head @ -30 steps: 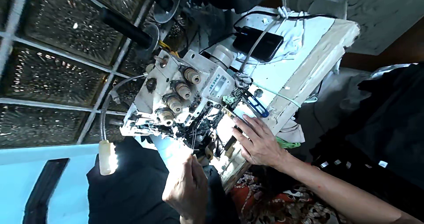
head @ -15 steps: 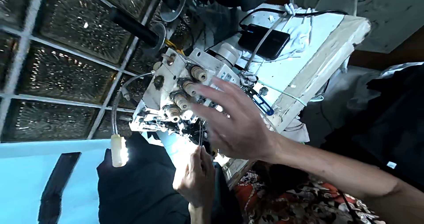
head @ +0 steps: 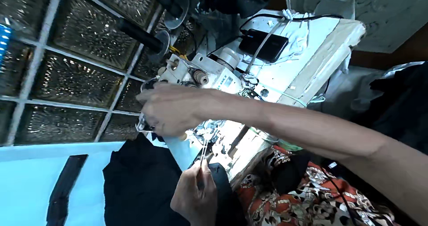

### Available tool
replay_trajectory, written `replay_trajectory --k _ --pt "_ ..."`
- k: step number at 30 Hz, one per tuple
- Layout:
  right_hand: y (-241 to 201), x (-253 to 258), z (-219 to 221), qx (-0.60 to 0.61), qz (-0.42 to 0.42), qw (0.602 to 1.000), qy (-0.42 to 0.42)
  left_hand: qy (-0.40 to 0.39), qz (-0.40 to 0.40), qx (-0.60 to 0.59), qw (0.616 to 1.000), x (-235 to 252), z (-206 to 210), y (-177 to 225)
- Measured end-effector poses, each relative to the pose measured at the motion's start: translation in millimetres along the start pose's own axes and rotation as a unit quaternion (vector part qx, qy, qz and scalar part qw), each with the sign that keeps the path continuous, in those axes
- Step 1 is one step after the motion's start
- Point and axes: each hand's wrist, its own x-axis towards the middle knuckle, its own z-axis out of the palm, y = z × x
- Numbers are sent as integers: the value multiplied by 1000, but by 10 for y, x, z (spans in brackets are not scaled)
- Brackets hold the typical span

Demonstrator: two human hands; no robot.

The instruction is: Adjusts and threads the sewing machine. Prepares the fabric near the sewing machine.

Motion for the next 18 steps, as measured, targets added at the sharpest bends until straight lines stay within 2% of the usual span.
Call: replay_trajectory --k 4,9,15,18 --pt "304 -191 25 38 -32 999 9 8 -30 -101 994 -52 4 -27" --pt "332 -209 152 19 -40 998 40 47 -84 -223 970 -8 -55 -53" --pt "367 -229 246 22 -60 994 89 47 12 -121 992 -78 118 -129" --pt "378 -225 265 19 -63 993 97 31 29 -127 991 -34 229 -209"
